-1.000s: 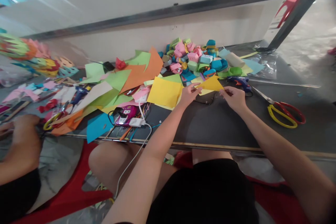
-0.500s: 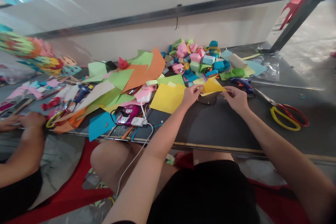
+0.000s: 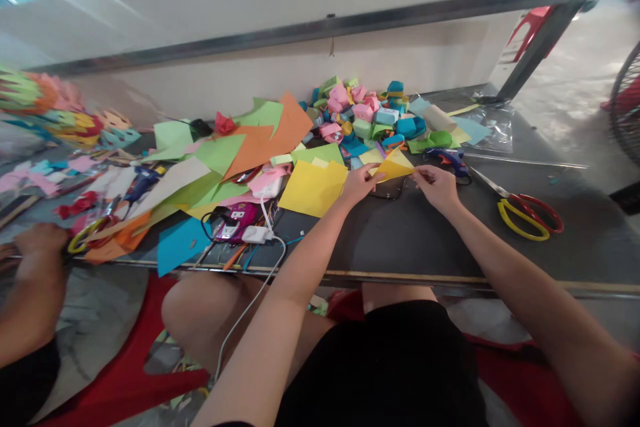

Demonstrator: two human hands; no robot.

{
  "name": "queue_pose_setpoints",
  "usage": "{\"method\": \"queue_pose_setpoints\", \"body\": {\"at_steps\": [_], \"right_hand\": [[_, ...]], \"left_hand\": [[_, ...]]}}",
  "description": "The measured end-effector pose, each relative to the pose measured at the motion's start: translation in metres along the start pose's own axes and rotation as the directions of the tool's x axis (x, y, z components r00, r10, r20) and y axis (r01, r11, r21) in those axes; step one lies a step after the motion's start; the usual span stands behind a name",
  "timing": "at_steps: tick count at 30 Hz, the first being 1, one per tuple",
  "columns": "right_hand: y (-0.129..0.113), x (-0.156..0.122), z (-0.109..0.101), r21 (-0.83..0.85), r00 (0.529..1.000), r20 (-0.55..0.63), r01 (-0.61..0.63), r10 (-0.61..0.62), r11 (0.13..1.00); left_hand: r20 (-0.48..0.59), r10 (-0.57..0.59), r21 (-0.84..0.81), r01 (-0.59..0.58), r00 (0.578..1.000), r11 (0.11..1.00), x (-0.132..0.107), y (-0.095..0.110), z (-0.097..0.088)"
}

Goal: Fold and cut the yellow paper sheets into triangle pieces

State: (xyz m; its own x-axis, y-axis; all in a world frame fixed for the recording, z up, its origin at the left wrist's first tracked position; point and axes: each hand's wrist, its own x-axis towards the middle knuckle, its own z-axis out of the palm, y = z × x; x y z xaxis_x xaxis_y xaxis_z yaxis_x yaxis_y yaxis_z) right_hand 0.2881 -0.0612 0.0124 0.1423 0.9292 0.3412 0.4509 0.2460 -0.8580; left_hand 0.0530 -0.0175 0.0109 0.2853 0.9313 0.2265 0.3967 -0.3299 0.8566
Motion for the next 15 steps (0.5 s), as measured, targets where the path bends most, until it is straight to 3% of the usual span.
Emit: {"method": "queue_pose_setpoints", "body": {"at_steps": [8, 15], "right_hand": [[0.002, 0.002, 0.001, -0.001, 1.0, 0.022, -0.014, 0.014, 1.0], [0.0, 0.003, 0.001, -0.009, 0.999, 0.01, -0.047, 0.047, 0.999]], "left_hand": [[0.077, 0.113, 0.096, -0.12, 0.991, 0.988, -0.003, 0.007, -0.003], [0.102, 0.117, 0.148, -0.132, 0.988, 0.98, -0.005, 0.012, -0.003]]}}
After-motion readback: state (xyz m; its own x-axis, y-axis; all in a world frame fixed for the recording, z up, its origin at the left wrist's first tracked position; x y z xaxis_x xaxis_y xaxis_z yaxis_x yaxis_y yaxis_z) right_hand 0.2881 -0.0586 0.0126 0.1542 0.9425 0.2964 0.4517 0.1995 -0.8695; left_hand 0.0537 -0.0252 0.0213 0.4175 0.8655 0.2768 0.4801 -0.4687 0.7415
